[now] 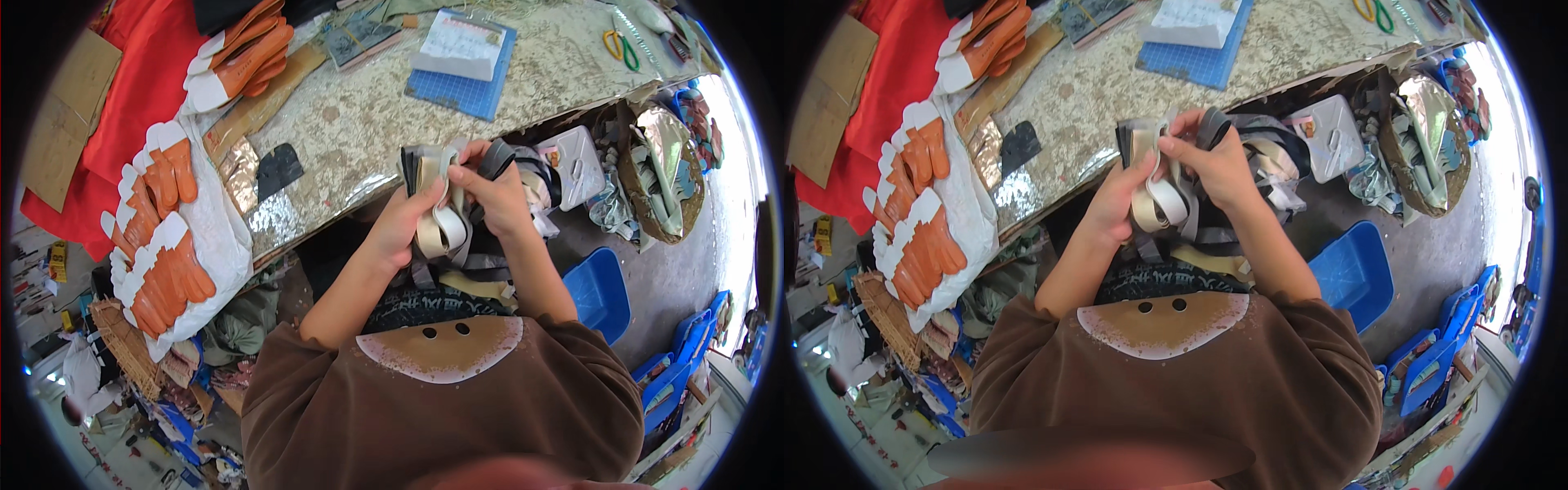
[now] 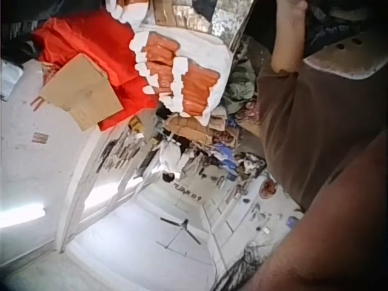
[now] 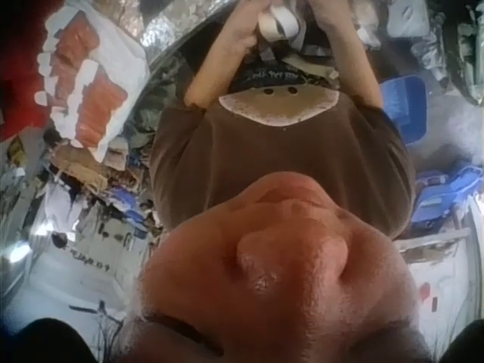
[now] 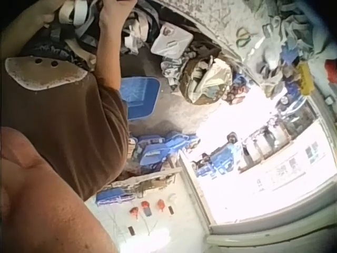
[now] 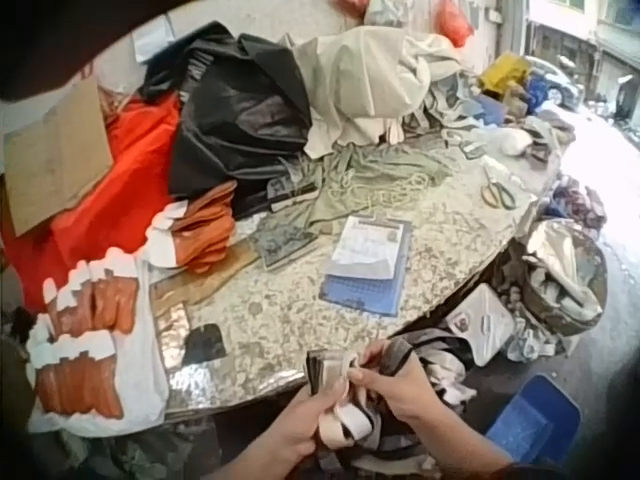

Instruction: The recorder is assembling and trimming components of shoes at a workstation.

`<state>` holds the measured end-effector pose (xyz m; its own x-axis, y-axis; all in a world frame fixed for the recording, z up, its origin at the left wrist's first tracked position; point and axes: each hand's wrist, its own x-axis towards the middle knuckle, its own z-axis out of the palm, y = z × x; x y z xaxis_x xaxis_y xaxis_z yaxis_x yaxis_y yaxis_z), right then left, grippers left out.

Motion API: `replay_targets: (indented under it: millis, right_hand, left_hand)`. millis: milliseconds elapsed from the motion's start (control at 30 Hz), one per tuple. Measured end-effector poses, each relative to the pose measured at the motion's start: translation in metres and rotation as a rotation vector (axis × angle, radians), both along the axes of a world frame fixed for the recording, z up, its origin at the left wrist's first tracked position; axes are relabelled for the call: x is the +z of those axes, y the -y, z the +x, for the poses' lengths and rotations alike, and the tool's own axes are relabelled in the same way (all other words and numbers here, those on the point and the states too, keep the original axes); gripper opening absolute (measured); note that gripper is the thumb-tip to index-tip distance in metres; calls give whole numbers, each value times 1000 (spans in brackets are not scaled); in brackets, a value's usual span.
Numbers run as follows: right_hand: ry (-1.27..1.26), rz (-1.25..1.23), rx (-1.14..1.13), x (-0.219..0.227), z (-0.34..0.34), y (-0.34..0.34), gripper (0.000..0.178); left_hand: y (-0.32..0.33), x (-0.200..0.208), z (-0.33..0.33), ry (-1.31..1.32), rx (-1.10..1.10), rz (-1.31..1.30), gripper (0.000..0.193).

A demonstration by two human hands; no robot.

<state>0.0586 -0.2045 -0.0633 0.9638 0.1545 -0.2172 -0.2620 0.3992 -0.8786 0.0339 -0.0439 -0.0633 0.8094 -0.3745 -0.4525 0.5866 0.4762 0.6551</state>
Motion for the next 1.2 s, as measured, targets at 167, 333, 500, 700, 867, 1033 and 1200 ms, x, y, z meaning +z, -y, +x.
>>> replay_targets:
  millis: [167,333,500,700,867,1033,1200]
  right_hand:
    - [-33,9,-12,-1,0,-5,22]
    - [-29,-25,-24,-5,-1,-8,19]
    - [-19,0,-39,-2,-2,-6,20]
    - [37,34,64,-2,-3,-5,22]
    - [5,103,109,-5,-4,-3,19]
    - [-21,115,125,-6,-5,0,16]
    - [-87,112,114,-6,1,-2,12]
  left_hand:
    - [-3,-4,1,-136,-2,-233,16]
    - [-7,-8,2,-149,-94,-400,24]
    - [-5,-6,1,-178,-103,-345,35]
    - [-4,-9,1,-187,-74,-334,30]
    - [-5,-7,-2,-198,-66,-313,15]
    - [-1,4,-2,-100,-56,-171,18]
    - [1,0,1,-160,1,-98,18]
